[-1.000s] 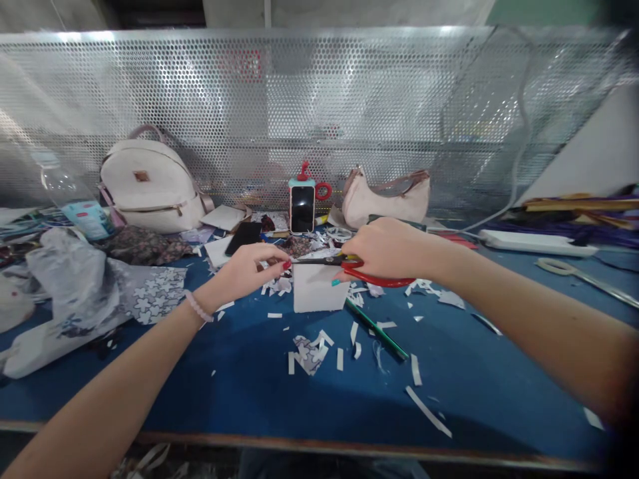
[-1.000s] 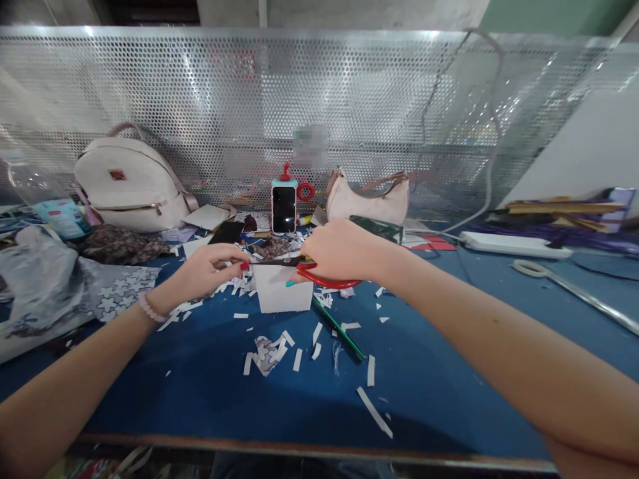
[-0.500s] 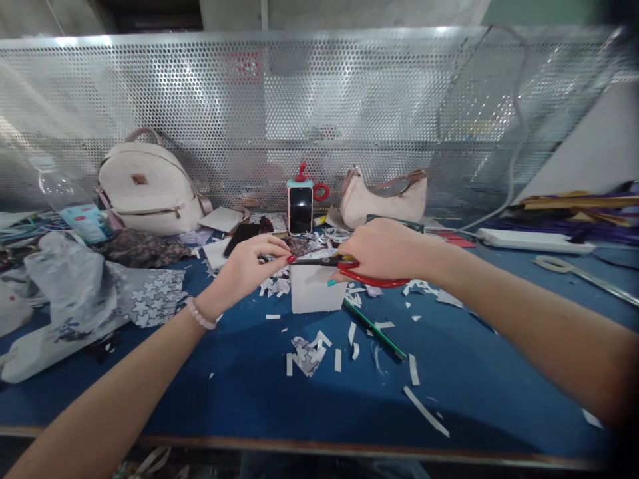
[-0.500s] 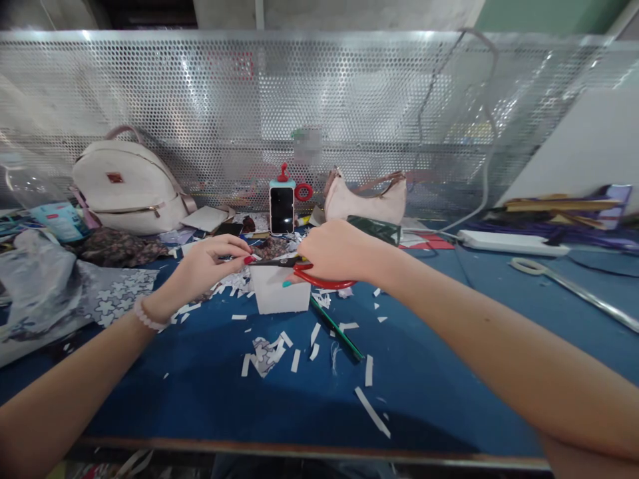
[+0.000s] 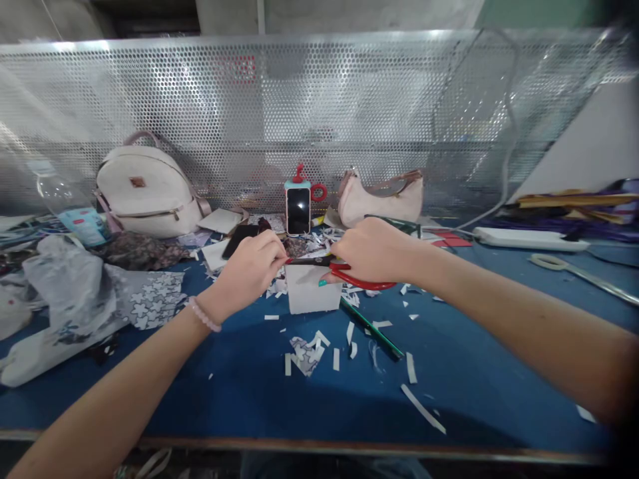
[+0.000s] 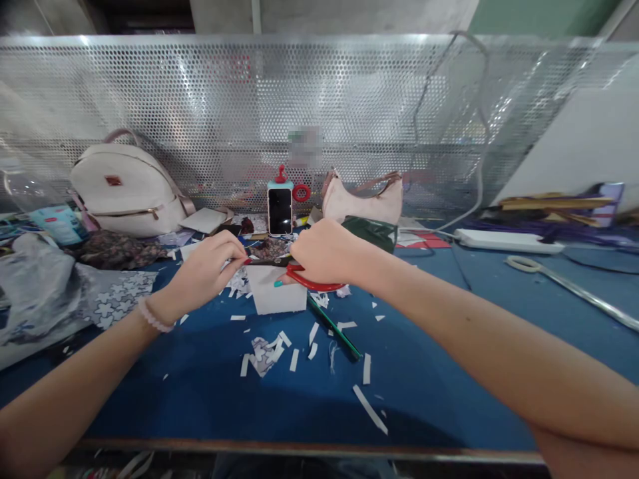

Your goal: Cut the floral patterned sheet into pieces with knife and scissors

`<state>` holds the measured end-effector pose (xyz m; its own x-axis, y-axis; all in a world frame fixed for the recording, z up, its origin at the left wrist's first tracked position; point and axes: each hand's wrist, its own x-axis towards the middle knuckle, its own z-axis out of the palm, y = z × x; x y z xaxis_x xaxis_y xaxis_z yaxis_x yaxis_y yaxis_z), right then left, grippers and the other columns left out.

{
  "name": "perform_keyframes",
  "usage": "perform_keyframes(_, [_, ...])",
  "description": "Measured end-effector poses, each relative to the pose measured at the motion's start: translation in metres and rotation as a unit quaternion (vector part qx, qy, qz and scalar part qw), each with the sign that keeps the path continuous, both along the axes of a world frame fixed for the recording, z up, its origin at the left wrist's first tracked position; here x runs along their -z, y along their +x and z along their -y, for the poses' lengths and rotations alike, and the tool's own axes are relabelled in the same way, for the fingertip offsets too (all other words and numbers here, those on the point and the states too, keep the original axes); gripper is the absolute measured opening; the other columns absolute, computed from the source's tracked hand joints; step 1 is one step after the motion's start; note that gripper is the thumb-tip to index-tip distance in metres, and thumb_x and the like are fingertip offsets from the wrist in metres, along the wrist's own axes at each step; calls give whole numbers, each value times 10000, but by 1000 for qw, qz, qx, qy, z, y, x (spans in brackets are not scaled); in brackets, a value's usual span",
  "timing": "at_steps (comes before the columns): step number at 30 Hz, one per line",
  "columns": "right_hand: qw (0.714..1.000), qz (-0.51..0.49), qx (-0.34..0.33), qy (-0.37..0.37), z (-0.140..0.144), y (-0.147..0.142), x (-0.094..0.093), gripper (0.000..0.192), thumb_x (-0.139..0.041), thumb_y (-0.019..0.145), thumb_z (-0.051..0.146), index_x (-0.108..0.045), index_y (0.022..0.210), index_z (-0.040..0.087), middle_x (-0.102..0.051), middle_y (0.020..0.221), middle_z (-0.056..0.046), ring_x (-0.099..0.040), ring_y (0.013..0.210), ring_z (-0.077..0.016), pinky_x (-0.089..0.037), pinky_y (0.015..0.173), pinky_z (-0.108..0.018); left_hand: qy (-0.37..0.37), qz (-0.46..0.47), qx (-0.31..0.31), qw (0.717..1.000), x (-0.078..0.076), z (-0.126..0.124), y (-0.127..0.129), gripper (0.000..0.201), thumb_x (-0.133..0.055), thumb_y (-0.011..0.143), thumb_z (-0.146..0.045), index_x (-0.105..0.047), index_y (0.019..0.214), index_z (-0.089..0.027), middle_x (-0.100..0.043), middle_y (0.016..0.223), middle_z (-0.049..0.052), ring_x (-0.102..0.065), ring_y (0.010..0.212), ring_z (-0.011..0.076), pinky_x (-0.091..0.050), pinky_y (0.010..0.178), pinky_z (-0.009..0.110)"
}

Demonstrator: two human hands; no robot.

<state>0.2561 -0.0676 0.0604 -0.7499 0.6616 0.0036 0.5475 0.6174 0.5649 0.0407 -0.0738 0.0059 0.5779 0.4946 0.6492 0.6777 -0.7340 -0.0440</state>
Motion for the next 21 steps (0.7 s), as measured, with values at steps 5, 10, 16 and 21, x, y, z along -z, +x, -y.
perform_keyframes(5, [1000,7,10,8,2,-3,2,548,-402,865,568,-651,704,107,-641,608,-129,-616,563,-263,-236,441,-292,73,-40,0,997,3,-2,-2,196,-393,931,-169,-518,784,-135,-569,817,67,-539,772,191,-415,658,331])
perform_keyframes(10, [1000,13,15,23,3,-6,3,546,-411,863,570,-656,693,112,-656,629,-135,-628,589,-267,-243,445,-290,98,-56,-3,994,6,-4,-4,206,-384,936,-179,-517,784,-138,-575,816,68,-539,780,196,-406,661,335])
perform_keyframes(16, [1000,15,11,24,3,-7,3,545,-406,869,560,-657,690,111,-654,615,-133,-617,565,-246,-227,435,-280,133,-72,-16,988,8,-4,-5,249,-361,948,-185,-522,768,-124,-577,803,79,-528,746,194,-393,648,337])
perform_keyframes(21, [999,21,12,24,5,-7,2,522,-405,883,524,-656,684,112,-652,604,-133,-613,565,-239,-221,434,-277,174,-103,-35,979,10,-4,-5,271,-345,952,-176,-532,764,-121,-584,799,85,-513,746,199,-379,659,349])
